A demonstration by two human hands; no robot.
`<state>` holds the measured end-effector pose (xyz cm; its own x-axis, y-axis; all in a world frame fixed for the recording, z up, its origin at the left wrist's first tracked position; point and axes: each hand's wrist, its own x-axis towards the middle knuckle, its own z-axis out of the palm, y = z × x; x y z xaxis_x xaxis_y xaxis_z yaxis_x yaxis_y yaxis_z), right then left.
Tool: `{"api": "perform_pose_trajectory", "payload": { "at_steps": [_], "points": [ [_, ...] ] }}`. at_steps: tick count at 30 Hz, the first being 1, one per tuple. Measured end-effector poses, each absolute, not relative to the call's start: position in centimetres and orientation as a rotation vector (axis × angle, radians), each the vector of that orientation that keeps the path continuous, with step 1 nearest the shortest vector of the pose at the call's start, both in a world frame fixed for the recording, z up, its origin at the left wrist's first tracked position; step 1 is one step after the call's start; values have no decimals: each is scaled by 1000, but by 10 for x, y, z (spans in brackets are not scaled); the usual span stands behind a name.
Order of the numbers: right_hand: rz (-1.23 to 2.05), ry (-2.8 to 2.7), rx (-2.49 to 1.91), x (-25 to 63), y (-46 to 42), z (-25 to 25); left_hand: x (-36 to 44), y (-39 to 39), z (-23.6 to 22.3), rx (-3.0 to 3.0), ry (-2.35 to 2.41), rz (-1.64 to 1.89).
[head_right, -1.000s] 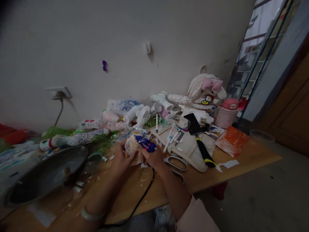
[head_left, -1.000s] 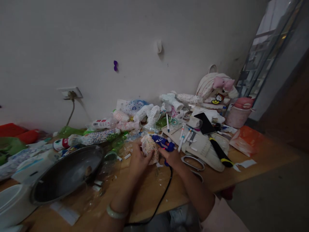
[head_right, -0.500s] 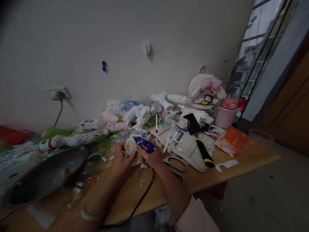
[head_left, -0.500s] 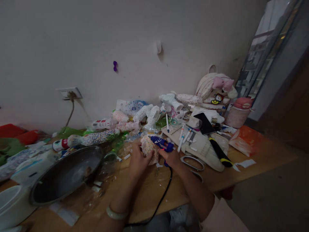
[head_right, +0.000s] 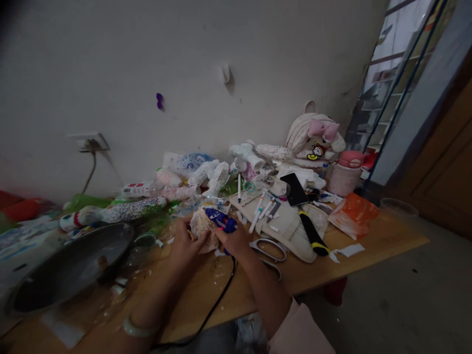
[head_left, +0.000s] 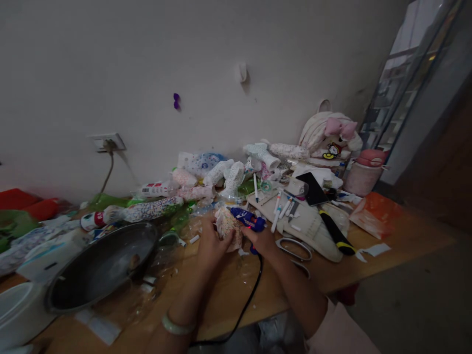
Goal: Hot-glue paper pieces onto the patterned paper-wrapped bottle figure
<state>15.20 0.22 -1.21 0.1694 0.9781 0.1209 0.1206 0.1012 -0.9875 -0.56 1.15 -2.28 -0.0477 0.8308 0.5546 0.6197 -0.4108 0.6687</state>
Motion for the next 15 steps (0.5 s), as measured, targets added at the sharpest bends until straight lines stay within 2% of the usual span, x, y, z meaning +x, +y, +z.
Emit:
{"api": "perform_pose_trajectory", "payload": {
  "at_steps": [15],
  "points": [
    [902, -1201, -1268, 151, 2, -14, -7, 14, -23, 1982, 1544, 1448]
  ]
}}
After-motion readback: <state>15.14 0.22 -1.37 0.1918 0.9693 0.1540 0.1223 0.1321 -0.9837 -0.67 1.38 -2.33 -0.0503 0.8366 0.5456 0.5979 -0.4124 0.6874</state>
